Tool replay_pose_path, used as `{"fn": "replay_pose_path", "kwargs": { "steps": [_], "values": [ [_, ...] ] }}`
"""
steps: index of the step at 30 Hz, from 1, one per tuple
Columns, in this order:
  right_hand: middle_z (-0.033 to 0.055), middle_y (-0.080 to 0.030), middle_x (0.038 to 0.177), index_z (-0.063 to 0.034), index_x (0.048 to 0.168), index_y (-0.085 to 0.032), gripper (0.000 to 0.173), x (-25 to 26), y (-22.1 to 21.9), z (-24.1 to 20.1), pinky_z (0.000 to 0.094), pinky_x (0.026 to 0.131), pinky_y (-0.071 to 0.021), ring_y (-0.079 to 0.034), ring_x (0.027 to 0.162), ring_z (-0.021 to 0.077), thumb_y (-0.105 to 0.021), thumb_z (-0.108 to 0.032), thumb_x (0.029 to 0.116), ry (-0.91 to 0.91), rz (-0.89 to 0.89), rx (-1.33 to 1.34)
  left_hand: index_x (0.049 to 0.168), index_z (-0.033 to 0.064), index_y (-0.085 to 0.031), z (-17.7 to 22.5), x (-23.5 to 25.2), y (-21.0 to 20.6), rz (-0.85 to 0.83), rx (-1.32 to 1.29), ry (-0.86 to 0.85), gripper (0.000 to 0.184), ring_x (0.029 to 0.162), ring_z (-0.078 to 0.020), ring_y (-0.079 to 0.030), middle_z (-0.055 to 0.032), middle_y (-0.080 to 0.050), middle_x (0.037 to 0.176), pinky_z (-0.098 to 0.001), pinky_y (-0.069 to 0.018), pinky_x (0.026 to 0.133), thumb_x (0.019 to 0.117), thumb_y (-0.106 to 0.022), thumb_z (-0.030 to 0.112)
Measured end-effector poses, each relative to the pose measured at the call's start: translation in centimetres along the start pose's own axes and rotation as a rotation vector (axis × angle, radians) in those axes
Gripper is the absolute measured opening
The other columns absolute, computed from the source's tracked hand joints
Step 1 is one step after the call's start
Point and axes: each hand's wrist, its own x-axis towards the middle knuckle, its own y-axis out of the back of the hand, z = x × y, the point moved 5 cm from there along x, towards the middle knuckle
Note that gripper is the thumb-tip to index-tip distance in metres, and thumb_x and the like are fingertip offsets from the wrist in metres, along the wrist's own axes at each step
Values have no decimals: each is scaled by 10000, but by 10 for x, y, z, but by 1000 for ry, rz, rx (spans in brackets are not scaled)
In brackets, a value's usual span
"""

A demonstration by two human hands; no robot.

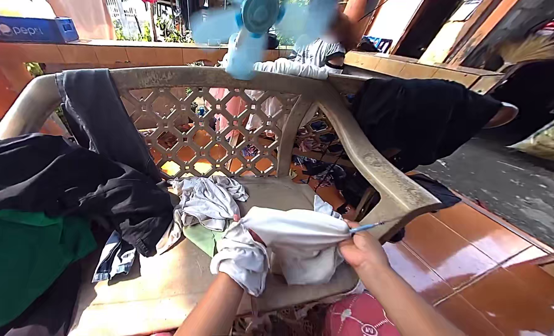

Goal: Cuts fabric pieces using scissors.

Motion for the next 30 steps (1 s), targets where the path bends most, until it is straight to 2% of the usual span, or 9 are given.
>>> {"fn": "replay_pose_path", "kwargs": {
  "steps": [3,6,7,9,15,18,20,23,30],
  "values": [
    [91,-545,960,-35,1164,-495,141,8,-74,-54,340,737,-543,-578,818,165,-508,-49,1024,85,-96,19,1235,8,-542,26,33,-10,-358,-306,215,765,870,-198,-671,-106,-693,953,-381,-569,757,1071,-49,569],
    [26,-562,902,-91,1171,-456,173,-4,-137,-119,316,714,-569,-611,765,112,-507,-27,1019,352,-362,23,1056,102,-630,80,5,-38,-690,-469,83,452,856,-214,-725,-73,-730,881,-399,-602,815,1042,-433,508],
    [2,-592,890,-112,1157,-463,190,-10,-149,-137,307,713,-583,-635,767,96,-533,-29,1002,441,-438,36,1065,133,-699,88,2,-43,-862,-502,30,376,882,-221,-735,-67,-753,910,-423,-593,858,951,-640,487],
    [-21,-620,879,-132,1128,-477,198,-24,-159,-164,298,723,-587,-648,778,84,-567,-42,977,559,-533,77,1257,195,-663,94,-12,-44,-1081,-436,-53,476,1062,-238,-707,-62,-736,1132,-477,-560,966,873,-760,460],
    [54,-579,999,-67,1276,-468,365,-5,-101,-142,342,744,-574,-624,835,126,-637,-28,956,548,-467,-223,1304,143,-673,15,-54,18,-1292,12,209,752,1049,-163,-702,-71,-725,1187,-348,-580,909,864,-590,746],
    [178,-610,1109,48,1329,-488,427,36,-47,-83,410,816,-551,-623,933,220,-664,-104,970,364,-459,-739,1234,189,-681,-40,-66,55,-1116,185,478,402,971,-67,-702,27,-749,1102,-270,-571,885,892,-767,384],
    [245,-618,1175,57,1357,-507,474,47,-6,-38,500,887,-519,-622,1003,310,-647,-233,1009,180,-505,-1076,1198,117,-594,-72,-81,74,-771,199,643,251,887,-102,-706,-14,-739,995,-296,-587,831,948,-573,100],
    [272,-604,1163,70,1338,-504,511,40,52,18,518,892,-483,-603,995,352,-654,-292,1010,17,-555,-1338,997,101,-597,-109,-111,103,-309,254,934,247,688,-112,-678,-35,-692,783,-279,-580,639,1084,-376,169],
    [246,-614,1211,45,1368,-492,548,29,46,-20,531,953,-492,-619,1091,354,-607,-368,1027,172,-474,-1242,917,109,-638,-126,-137,121,-406,211,1129,364,666,-112,-685,-44,-703,760,-267,-587,627,1089,-336,219]
  ]
}}
